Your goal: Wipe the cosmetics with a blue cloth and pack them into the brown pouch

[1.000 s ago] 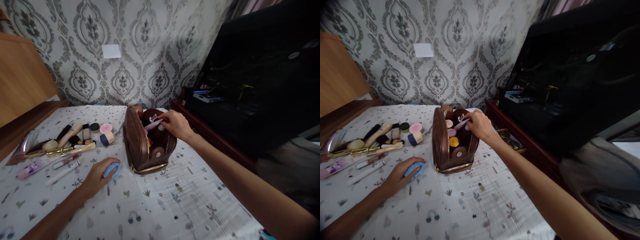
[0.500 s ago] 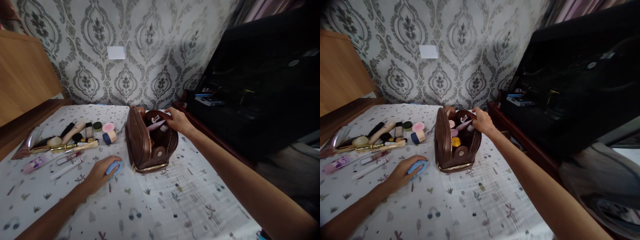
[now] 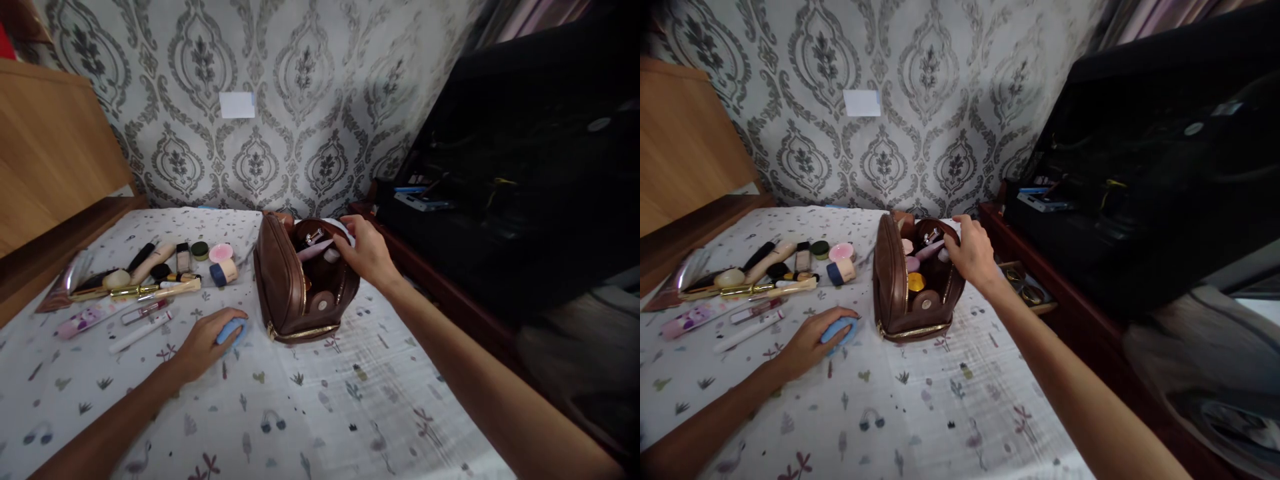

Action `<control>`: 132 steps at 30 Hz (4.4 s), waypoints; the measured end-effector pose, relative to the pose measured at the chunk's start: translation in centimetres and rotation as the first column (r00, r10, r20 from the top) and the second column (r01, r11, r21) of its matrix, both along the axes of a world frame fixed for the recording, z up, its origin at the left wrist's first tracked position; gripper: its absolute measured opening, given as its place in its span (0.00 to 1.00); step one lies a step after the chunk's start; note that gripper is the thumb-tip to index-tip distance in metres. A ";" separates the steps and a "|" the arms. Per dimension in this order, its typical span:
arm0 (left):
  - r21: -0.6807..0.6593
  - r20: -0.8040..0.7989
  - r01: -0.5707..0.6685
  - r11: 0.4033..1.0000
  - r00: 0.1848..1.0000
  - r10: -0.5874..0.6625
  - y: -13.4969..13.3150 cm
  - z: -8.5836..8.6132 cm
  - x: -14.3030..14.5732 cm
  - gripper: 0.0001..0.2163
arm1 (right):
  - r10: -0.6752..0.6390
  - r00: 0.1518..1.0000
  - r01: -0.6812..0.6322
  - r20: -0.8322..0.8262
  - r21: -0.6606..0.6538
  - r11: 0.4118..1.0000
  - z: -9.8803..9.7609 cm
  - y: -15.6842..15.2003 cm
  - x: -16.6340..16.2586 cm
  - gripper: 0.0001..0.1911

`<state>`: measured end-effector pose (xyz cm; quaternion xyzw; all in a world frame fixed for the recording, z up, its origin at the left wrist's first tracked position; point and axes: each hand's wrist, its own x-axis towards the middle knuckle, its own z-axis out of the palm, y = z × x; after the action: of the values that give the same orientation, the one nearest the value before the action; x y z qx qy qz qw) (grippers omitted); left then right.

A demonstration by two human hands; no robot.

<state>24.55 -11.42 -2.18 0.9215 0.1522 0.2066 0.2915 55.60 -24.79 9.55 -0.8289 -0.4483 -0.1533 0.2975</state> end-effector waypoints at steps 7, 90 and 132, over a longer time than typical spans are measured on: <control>-0.067 0.030 -0.032 0.997 0.999 0.034 -0.1 0.4 0.2 0.11 | 0.428 0.810 -0.533 0.401 0.200 0.822 -2.3 -3.1 -11.0 0.12; 0.119 0.324 -0.620 0.776 0.763 0.560 19.0 5.2 2.7 0.19 | 0.629 0.687 -0.554 -0.364 0.298 0.778 -15.2 7.8 -17.7 0.20; 0.464 -0.037 -0.178 0.867 0.975 0.220 7.1 0.6 -4.7 0.15 | 0.455 0.868 -0.487 0.199 0.156 0.860 -7.0 -9.4 -10.2 0.14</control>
<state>19.86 -4.31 -1.54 0.9517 0.2063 0.2247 0.0360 45.39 -34.17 2.58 -0.6449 -0.6415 -0.1841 0.3725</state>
